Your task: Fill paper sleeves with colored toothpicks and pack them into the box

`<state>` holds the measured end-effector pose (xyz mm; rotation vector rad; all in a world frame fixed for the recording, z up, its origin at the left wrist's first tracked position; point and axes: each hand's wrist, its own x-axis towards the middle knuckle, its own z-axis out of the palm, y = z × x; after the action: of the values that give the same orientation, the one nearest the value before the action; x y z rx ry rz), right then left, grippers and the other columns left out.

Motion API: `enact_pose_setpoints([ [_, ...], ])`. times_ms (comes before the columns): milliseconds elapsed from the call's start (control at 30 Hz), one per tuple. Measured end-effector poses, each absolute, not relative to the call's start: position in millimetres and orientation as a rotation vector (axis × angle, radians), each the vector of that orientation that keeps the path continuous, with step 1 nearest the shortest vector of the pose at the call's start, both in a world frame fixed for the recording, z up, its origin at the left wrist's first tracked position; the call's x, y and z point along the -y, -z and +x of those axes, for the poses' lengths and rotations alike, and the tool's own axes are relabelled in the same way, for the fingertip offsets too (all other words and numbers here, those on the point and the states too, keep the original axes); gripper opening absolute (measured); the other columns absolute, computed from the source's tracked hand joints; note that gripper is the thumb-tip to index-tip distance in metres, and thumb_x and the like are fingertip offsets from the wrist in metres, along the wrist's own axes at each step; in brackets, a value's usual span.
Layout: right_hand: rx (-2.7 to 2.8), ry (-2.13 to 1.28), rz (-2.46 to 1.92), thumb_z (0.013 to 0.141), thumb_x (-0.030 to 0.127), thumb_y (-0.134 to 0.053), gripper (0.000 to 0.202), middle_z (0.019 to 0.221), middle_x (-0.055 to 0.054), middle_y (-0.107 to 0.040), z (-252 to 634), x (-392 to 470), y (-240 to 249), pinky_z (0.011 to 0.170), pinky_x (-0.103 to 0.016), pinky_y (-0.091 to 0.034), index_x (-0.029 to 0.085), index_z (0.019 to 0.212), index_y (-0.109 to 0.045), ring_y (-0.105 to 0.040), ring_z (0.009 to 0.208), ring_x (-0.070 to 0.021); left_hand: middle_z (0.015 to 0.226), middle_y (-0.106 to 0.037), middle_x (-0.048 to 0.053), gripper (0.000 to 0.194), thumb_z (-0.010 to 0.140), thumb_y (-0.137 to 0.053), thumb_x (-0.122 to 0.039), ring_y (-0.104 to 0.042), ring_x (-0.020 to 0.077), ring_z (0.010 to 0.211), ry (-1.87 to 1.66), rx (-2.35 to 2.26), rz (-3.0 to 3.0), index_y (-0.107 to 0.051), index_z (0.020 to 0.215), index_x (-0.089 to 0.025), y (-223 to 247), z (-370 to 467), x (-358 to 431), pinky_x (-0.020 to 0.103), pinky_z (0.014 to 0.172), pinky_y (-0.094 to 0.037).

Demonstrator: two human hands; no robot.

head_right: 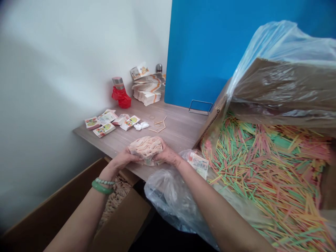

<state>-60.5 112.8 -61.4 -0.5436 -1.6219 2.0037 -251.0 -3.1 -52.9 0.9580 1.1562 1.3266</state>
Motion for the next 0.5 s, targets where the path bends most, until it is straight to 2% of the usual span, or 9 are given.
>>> enact_pose_setpoints([
  [100, 1.644, -2.084, -0.494, 0.044, 0.009, -0.085, 0.085, 0.123, -0.004, -0.066, -58.3, -114.0, 61.0, 0.106, -0.041, -0.043, 0.024, 0.121, -0.053, -0.06, 0.116, -0.0255, 0.14, -0.062, 0.011, 0.1, 0.046, -0.09, -0.01, -0.057, 0.0312, 0.129, -1.433, -1.232, 0.94, -0.054, 0.138, -0.023, 51.1, -250.6, 15.6, 0.044, 0.111, -0.045],
  [167, 1.65, -2.105, -0.476, 0.045, 0.012, -0.085, 0.084, 0.124, -0.005, -0.066, -57.2, -113.0, 61.0, 0.106, -0.042, -0.043, 0.024, 0.121, -0.053, -0.06, 0.118, -0.027, 0.139, -0.063, 0.011, 0.107, 0.046, -0.091, -0.01, -0.058, 0.0319, 0.128, -1.463, -1.236, 0.884, -0.048, 0.143, -0.025, 54.9, -245.3, 25.6, 0.045, 0.109, -0.047],
  [267, 1.67, -2.047, -0.513, 0.043, 0.013, -0.087, 0.084, 0.117, -0.003, -0.067, -58.6, -109.4, 60.5, 0.103, -0.041, -0.045, 0.024, 0.119, -0.053, -0.061, 0.113, -0.0262, 0.129, -0.068, 0.013, 0.1, 0.045, -0.091, -0.011, -0.063, 0.0333, 0.122, -1.448, -1.213, 0.849, -0.053, 0.137, -0.02, 61.9, -231.8, 32.3, 0.048, 0.106, -0.049],
  [400, 1.723, -1.947, -0.561, 0.047, 0.017, -0.086, 0.07, 0.106, -0.001, -0.067, -63.0, -103.2, 53.7, 0.097, -0.039, -0.047, 0.023, 0.11, -0.055, -0.063, 0.102, -0.024, 0.128, -0.069, 0.014, 0.081, 0.047, -0.091, -0.013, -0.064, 0.0338, 0.12, -1.523, -1.18, 0.905, -0.064, 0.123, -0.016, 56.9, -221.0, 25.0, 0.049, 0.108, -0.048],
  [500, 1.756, -1.893, -0.49, 0.048, 0.018, -0.087, 0.076, 0.116, -0.002, -0.065, -65.4, -101.3, 51.6, 0.1, -0.038, -0.046, 0.025, 0.116, -0.055, -0.06, 0.11, -0.0248, 0.128, -0.07, 0.013, 0.076, 0.052, -0.09, -0.013, -0.063, 0.0342, 0.121, -1.496, -1.133, 1.002, -0.065, 0.124, -0.018, 47.6, -228.3, 19.4, 0.052, 0.11, -0.046],
])
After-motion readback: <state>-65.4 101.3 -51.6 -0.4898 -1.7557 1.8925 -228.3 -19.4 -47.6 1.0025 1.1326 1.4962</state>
